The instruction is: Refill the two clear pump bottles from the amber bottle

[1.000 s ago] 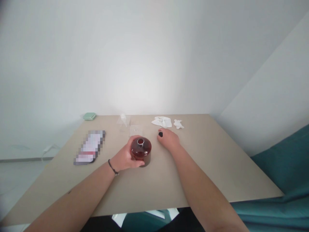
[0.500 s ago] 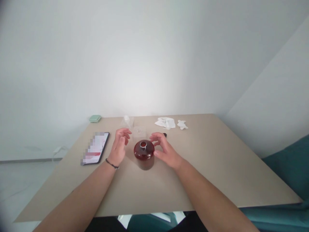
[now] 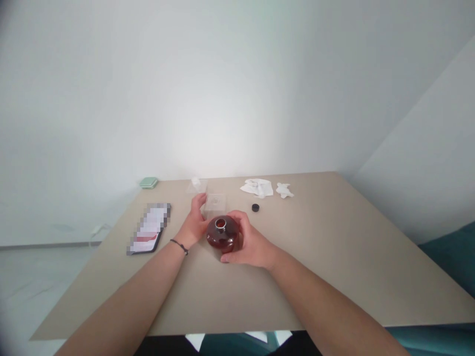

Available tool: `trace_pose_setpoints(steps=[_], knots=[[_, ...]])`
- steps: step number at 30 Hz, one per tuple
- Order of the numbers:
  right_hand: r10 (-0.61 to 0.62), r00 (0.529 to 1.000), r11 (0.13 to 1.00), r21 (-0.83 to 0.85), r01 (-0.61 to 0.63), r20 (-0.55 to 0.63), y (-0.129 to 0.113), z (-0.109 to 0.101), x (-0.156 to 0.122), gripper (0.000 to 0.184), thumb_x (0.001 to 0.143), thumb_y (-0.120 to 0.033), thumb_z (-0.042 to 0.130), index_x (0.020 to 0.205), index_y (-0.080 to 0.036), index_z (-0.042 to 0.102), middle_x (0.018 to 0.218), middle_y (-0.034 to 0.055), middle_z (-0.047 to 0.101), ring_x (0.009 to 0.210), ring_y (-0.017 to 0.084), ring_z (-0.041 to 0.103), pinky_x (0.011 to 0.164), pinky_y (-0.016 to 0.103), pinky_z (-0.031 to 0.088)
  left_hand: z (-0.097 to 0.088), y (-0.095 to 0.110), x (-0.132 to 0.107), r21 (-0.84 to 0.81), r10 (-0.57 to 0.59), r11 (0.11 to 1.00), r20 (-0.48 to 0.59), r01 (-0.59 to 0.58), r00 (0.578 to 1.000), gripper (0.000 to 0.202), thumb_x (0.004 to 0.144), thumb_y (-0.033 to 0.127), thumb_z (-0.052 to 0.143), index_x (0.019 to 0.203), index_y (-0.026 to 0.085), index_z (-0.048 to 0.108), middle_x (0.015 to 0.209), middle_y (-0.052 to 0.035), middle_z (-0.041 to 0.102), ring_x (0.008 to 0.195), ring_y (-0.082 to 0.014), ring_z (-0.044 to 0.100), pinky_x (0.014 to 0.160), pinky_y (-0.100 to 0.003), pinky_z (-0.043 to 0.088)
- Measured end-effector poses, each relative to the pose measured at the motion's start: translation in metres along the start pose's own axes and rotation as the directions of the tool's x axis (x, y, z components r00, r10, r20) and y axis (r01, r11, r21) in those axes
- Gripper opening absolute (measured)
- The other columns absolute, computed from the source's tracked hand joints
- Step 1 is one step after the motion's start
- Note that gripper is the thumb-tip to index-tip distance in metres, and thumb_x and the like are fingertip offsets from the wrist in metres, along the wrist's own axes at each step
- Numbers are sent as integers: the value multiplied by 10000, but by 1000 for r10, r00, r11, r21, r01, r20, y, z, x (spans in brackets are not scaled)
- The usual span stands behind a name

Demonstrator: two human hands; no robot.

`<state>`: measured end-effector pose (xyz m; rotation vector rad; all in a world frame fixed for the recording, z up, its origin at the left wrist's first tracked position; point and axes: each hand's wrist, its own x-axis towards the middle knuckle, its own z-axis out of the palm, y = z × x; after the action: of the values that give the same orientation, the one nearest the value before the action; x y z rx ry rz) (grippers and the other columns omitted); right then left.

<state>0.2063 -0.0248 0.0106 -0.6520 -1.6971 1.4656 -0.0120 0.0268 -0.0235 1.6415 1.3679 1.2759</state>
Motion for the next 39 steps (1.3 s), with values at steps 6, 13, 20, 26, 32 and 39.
trace_pose_setpoints(steps=[6, 13, 20, 26, 32, 39], knots=[[-123, 979, 988, -116, 105, -162, -7, -16, 2, 865, 652, -434, 904, 1335, -307, 388, 1378, 119, 532, 1290, 333, 554, 1098, 542, 437, 0, 9, 1, -25, -71, 997, 27, 71, 997, 848, 720, 293, 843, 1416, 254, 360, 1395, -153, 557, 1352, -322, 535, 1110, -527, 421], [-271, 910, 903, -410, 128, -314, -17, -44, 1, 837, 704, -451, 857, 1403, -297, 422, 1453, 130, 527, 1369, 335, 504, 1156, 521, 394, -5, 28, -16, -18, 54, 998, 55, -53, 997, 814, 711, 303, 846, 1386, 258, 395, 1371, -135, 526, 1296, -298, 548, 934, -404, 518], [-253, 936, 675, -738, -11, -246, -23, -61, 0, 814, 743, -368, 799, 1465, -292, 432, 1426, 129, 580, 1289, 355, 577, 1093, 548, 448, -10, 35, -23, 31, 262, 962, 156, -270, 952, 613, 747, 262, 802, 1284, 260, 508, 1273, -99, 523, 1147, -252, 571, 800, -326, 542], [-214, 967, 448, -893, -29, -138, -33, -61, 2, 742, 768, -353, 754, 1448, -268, 469, 1399, 120, 622, 1263, 347, 601, 1043, 508, 495, -10, 40, -23, 42, 281, 955, 181, -293, 943, 542, 739, 215, 789, 1221, 249, 545, 1233, -89, 518, 1084, -235, 586, 795, -320, 550], [-180, 981, 269, -963, -28, -78, -41, -60, 2, 682, 808, -332, 707, 1448, -269, 479, 1405, 108, 628, 1257, 347, 604, 997, 494, 513, -11, 39, -23, 60, 273, 955, 195, -289, 942, 563, 741, 214, 789, 1249, 254, 549, 1263, -97, 507, 1138, -256, 568, 808, -327, 547], [-161, 986, 131, -991, -24, -45, -44, -57, 0, 650, 840, -322, 666, 1461, -294, 477, 1385, 103, 634, 1211, 345, 620, 960, 475, 494, -10, 37, -22, 40, 255, 962, 219, -270, 942, 555, 738, 211, 792, 1236, 264, 555, 1254, -93, 514, 1156, -269, 564, 825, -346, 551]])
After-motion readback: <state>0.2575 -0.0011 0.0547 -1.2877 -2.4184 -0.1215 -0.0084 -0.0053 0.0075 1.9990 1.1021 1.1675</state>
